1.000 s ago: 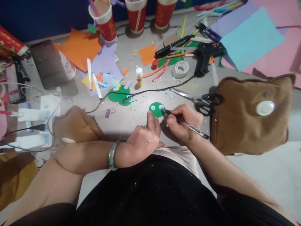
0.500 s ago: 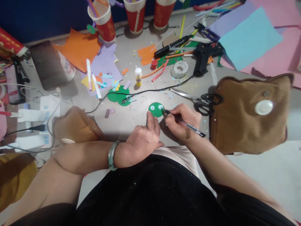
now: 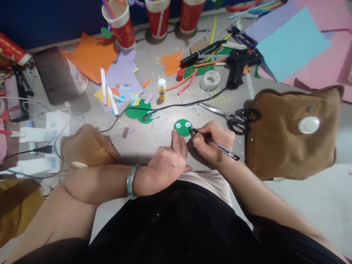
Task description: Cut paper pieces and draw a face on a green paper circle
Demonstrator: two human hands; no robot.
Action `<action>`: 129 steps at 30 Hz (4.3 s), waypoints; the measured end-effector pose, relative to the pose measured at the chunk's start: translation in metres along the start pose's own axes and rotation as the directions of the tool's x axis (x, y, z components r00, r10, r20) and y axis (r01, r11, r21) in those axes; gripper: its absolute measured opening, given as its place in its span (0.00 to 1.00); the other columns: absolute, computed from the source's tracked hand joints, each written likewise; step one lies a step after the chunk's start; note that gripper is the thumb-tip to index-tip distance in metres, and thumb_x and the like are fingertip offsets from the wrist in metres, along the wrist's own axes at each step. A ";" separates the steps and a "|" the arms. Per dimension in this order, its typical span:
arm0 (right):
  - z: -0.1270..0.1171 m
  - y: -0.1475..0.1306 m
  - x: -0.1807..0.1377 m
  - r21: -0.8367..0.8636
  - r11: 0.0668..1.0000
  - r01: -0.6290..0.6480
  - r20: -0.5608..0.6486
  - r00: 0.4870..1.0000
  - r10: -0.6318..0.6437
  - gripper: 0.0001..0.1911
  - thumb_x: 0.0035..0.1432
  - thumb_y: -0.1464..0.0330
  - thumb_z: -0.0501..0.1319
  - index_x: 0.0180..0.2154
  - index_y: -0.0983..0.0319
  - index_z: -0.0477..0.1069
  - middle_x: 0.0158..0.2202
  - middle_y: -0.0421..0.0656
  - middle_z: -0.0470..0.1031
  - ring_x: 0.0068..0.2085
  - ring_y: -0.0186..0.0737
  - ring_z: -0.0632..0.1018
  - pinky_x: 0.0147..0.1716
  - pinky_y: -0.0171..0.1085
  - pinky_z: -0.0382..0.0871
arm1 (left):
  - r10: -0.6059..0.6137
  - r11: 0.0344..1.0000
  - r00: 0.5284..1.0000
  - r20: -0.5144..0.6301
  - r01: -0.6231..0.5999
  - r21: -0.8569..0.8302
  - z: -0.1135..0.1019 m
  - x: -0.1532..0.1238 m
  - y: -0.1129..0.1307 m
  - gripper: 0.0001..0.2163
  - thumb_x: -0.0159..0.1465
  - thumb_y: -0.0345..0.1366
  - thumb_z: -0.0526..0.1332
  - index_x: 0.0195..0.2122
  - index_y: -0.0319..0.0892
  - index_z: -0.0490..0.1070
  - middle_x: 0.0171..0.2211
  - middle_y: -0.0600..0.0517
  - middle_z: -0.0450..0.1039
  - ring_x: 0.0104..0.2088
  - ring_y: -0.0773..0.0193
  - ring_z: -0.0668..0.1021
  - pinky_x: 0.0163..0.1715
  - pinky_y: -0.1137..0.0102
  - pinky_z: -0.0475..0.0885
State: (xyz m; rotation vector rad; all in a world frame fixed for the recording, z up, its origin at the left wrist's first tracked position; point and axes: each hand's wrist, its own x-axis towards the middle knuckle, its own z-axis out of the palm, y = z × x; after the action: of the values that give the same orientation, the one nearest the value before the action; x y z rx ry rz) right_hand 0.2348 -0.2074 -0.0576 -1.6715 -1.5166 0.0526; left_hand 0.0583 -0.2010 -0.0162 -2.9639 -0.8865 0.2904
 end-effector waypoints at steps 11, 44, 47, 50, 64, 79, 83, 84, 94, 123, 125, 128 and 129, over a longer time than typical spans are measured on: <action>0.001 -0.006 0.007 0.013 0.995 -0.099 0.004 0.995 0.099 0.06 0.48 0.64 0.60 0.22 0.55 0.67 0.17 0.37 0.75 0.16 0.35 0.72 0.18 0.33 0.68 | 0.007 1.000 1.000 -0.024 -0.007 0.025 0.001 -0.001 0.000 0.41 0.74 0.57 0.61 0.70 0.18 0.69 0.66 0.10 0.68 0.33 0.54 0.86 0.25 0.68 0.75; 0.002 0.004 0.001 0.075 0.995 0.067 -0.032 0.997 -0.065 0.04 0.52 0.70 0.63 0.27 0.56 0.69 0.23 0.39 0.81 0.21 0.36 0.80 0.20 0.32 0.72 | 0.018 1.000 0.999 0.035 -0.017 -0.022 -0.001 0.001 -0.001 0.38 0.77 0.54 0.59 0.72 0.19 0.66 0.67 0.10 0.66 0.34 0.52 0.86 0.25 0.67 0.74; 0.002 0.005 -0.001 0.192 0.973 0.128 0.033 0.990 -0.136 0.04 0.56 0.69 0.65 0.31 0.56 0.70 0.28 0.39 0.84 0.28 0.40 0.86 0.24 0.33 0.76 | 0.028 1.000 0.999 0.017 -0.028 -0.011 0.000 0.000 -0.002 0.37 0.77 0.53 0.59 0.71 0.17 0.67 0.67 0.11 0.67 0.34 0.53 0.86 0.24 0.67 0.74; 0.003 0.006 -0.004 0.222 0.965 0.137 0.128 0.978 -0.168 0.03 0.59 0.67 0.65 0.33 0.56 0.73 0.30 0.39 0.85 0.28 0.39 0.86 0.25 0.34 0.77 | 0.019 1.000 1.000 0.003 -0.019 -0.024 0.000 -0.001 -0.002 0.36 0.78 0.51 0.59 0.72 0.19 0.66 0.68 0.13 0.66 0.31 0.57 0.85 0.25 0.67 0.75; 0.002 0.008 -0.008 0.146 0.988 -0.046 0.261 0.965 0.006 0.01 0.58 0.66 0.65 0.33 0.53 0.74 0.32 0.40 0.84 0.28 0.40 0.82 0.28 0.39 0.77 | 0.003 0.998 0.997 0.083 0.003 -0.063 -0.007 0.000 -0.003 0.36 0.78 0.53 0.58 0.75 0.27 0.64 0.72 0.18 0.63 0.33 0.58 0.85 0.28 0.67 0.76; -0.015 0.016 -0.002 0.043 0.993 -0.112 -0.057 0.992 0.115 0.07 0.54 0.61 0.66 0.32 0.58 0.77 0.26 0.41 0.81 0.23 0.38 0.78 0.25 0.38 0.72 | -0.008 0.999 0.998 0.063 0.010 -0.032 0.004 0.001 -0.001 0.38 0.77 0.56 0.58 0.73 0.23 0.65 0.69 0.13 0.65 0.33 0.52 0.86 0.27 0.65 0.75; -0.027 0.015 0.000 0.169 0.982 -0.080 0.055 0.996 0.072 0.06 0.56 0.63 0.67 0.32 0.58 0.74 0.26 0.42 0.81 0.23 0.39 0.79 0.23 0.36 0.71 | -0.005 0.999 0.997 0.077 0.009 -0.049 0.002 0.001 -0.002 0.37 0.78 0.55 0.55 0.74 0.24 0.64 0.70 0.14 0.65 0.36 0.50 0.87 0.29 0.64 0.77; -0.028 0.015 0.000 0.188 0.978 -0.087 0.077 0.994 0.074 0.05 0.57 0.64 0.67 0.33 0.57 0.74 0.25 0.41 0.80 0.22 0.39 0.78 0.22 0.36 0.71 | 0.008 0.999 0.995 0.100 -0.003 -0.052 -0.002 0.001 -0.004 0.37 0.78 0.54 0.55 0.75 0.24 0.63 0.70 0.14 0.64 0.37 0.50 0.88 0.29 0.64 0.77; -0.023 0.011 0.016 0.100 0.995 0.001 0.252 0.967 -0.026 0.02 0.52 0.66 0.65 0.29 0.57 0.74 0.22 0.37 0.78 0.20 0.35 0.75 0.22 0.34 0.68 | 0.037 0.997 0.976 0.216 -0.020 -0.078 -0.024 0.003 -0.011 0.38 0.78 0.53 0.57 0.76 0.23 0.60 0.71 0.14 0.60 0.39 0.51 0.88 0.31 0.66 0.79; -0.008 0.041 0.012 0.269 0.963 0.004 0.308 0.947 -0.090 0.02 0.59 0.66 0.68 0.35 0.55 0.76 0.27 0.39 0.81 0.24 0.38 0.79 0.22 0.37 0.74 | 0.015 0.991 0.974 0.228 0.016 -0.133 -0.017 0.007 -0.006 0.39 0.76 0.54 0.61 0.76 0.24 0.62 0.72 0.15 0.59 0.35 0.55 0.88 0.29 0.66 0.80; -0.008 0.042 0.010 0.281 0.958 0.048 0.287 0.949 -0.132 0.02 0.62 0.66 0.68 0.37 0.55 0.76 0.27 0.38 0.81 0.23 0.38 0.79 0.22 0.37 0.74 | 0.015 0.990 0.974 0.226 0.018 -0.140 -0.015 0.007 -0.005 0.40 0.76 0.54 0.61 0.76 0.24 0.61 0.72 0.15 0.59 0.36 0.54 0.88 0.30 0.66 0.80; -0.008 0.041 0.006 0.246 0.961 0.123 0.223 0.958 -0.179 0.02 0.66 0.65 0.67 0.41 0.55 0.76 0.28 0.39 0.82 0.24 0.39 0.80 0.24 0.38 0.75 | 0.000 0.990 0.983 0.184 0.026 -0.137 -0.010 0.004 -0.004 0.40 0.76 0.54 0.61 0.76 0.24 0.61 0.72 0.15 0.59 0.36 0.54 0.88 0.31 0.65 0.80; -0.009 0.040 0.007 0.220 0.958 0.184 0.196 0.954 -0.228 0.03 0.67 0.66 0.67 0.42 0.54 0.77 0.30 0.39 0.82 0.25 0.39 0.81 0.24 0.38 0.75 | -0.003 0.991 0.987 0.159 0.024 -0.132 -0.008 0.003 -0.003 0.40 0.76 0.54 0.61 0.76 0.23 0.61 0.72 0.14 0.59 0.36 0.54 0.88 0.31 0.65 0.80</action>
State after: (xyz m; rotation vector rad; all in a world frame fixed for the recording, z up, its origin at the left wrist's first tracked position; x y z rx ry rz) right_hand 0.2735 -0.2026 -0.0729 -1.3749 -1.7823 0.2769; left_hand 0.0601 -0.1965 -0.0083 -3.0912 -0.9793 0.4907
